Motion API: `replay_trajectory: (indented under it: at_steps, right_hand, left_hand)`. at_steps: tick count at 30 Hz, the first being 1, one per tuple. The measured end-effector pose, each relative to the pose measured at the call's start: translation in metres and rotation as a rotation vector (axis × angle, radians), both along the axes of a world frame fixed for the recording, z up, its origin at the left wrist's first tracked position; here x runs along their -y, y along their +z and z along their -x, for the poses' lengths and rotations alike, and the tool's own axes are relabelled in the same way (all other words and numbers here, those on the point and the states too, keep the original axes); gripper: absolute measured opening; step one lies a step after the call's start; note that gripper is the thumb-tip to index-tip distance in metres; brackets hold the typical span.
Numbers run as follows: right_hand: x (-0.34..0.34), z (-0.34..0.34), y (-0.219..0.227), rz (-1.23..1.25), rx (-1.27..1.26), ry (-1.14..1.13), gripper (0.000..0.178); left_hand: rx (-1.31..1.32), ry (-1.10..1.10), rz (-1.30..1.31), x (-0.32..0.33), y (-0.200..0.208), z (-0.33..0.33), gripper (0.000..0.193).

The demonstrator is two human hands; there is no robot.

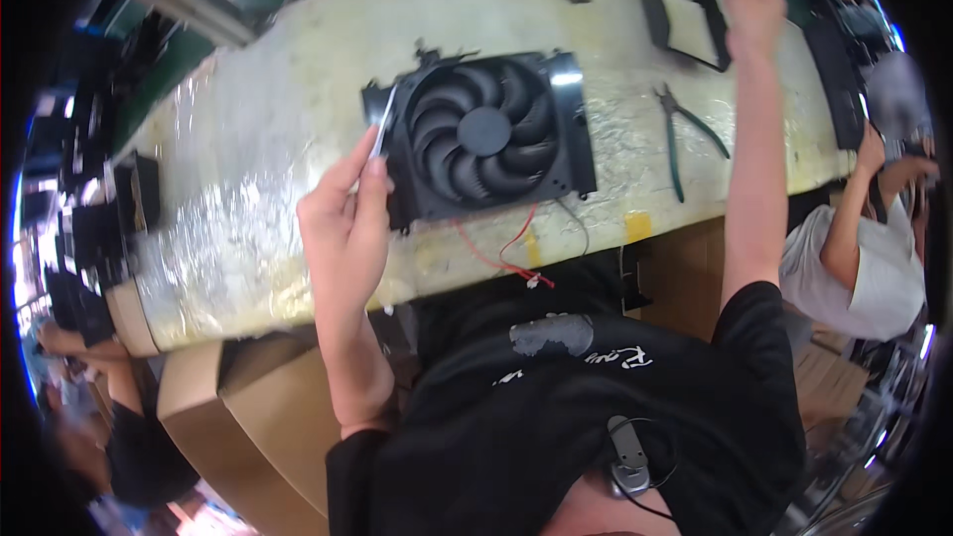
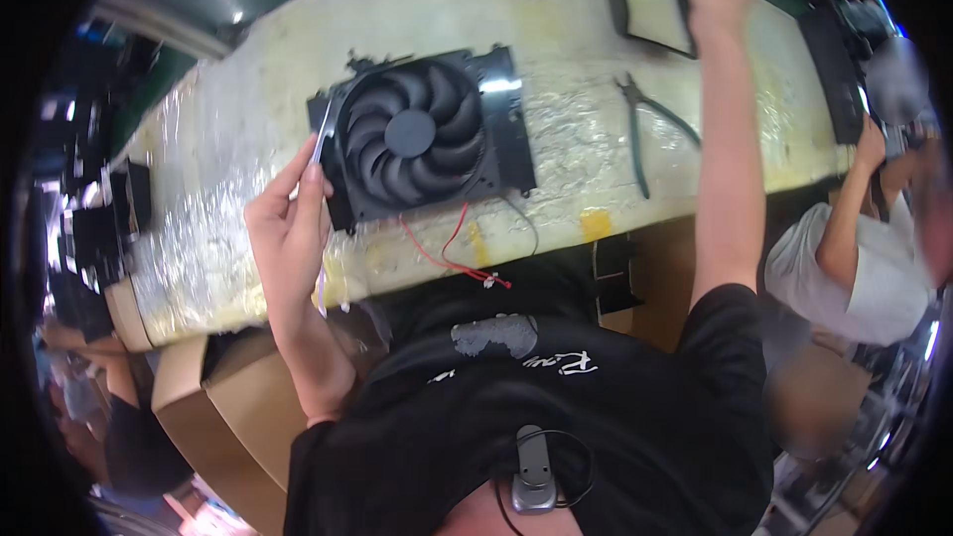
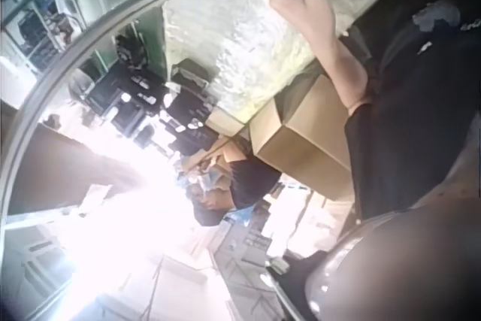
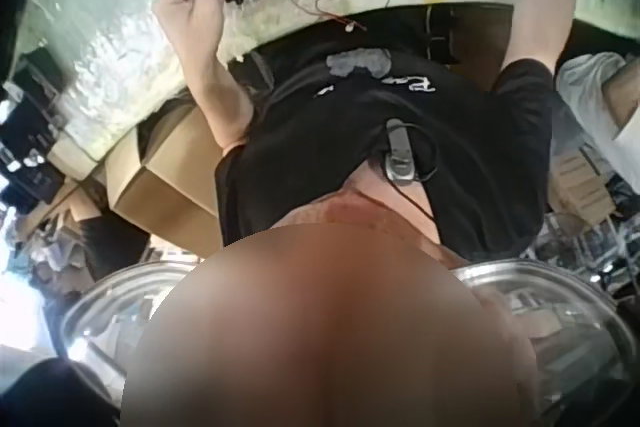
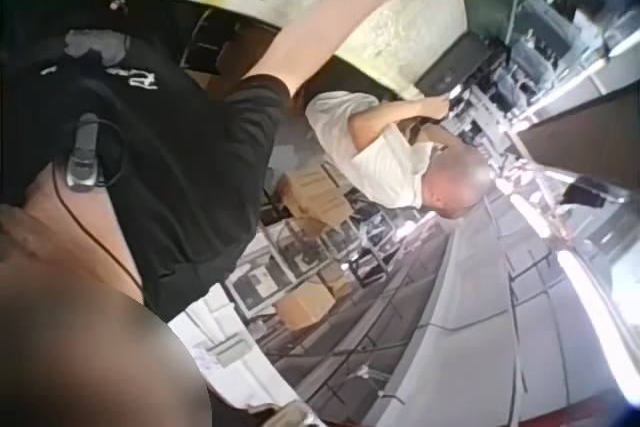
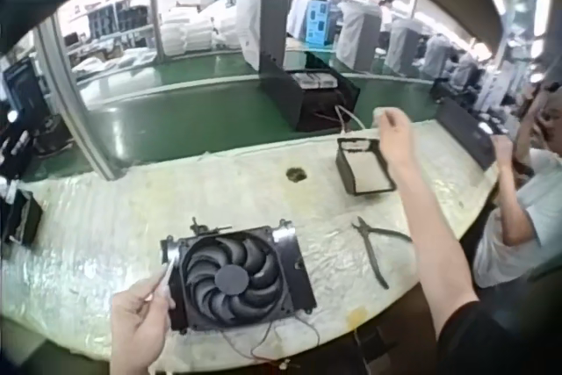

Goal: Assembling electronic cooling units by securing fans into plastic housings and managing wires with zip ties.

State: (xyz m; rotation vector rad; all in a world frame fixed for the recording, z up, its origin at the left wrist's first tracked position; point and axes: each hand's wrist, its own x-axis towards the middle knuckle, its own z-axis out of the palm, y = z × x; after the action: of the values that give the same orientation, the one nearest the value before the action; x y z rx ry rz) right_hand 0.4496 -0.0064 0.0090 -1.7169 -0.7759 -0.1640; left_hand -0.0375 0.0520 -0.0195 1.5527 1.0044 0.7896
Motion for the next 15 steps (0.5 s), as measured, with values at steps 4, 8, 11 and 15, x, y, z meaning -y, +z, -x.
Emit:
replay_trajectory:
  at_steps: [4, 8, 11, 15]
  right_hand:
    - [-0.004, 0.062, 0.055, -0.299, -0.251, 0.254, 0.017]
    - [-0.022, 0.131, 0.074, -0.153, -0.424, 0.621, 0.028]
    - [-0.04, 0.218, 0.071, 0.048, -0.321, 0.802, 0.026]
    - [-0.059, 0.282, 0.063, 0.305, -0.283, 0.978, 0.019]
  left_hand:
    - [0.077, 0.036, 0.034, 0.004, 0.003, 0.007, 0.026]
    - [0.23, 0.061, 0.122, 0.008, -0.002, 0.013, 0.026]
    - [0.275, 0.054, 0.18, 0.006, -0.005, 0.014, 0.027]
    - [0.294, 0.048, 0.21, 0.009, -0.003, 0.011, 0.028]
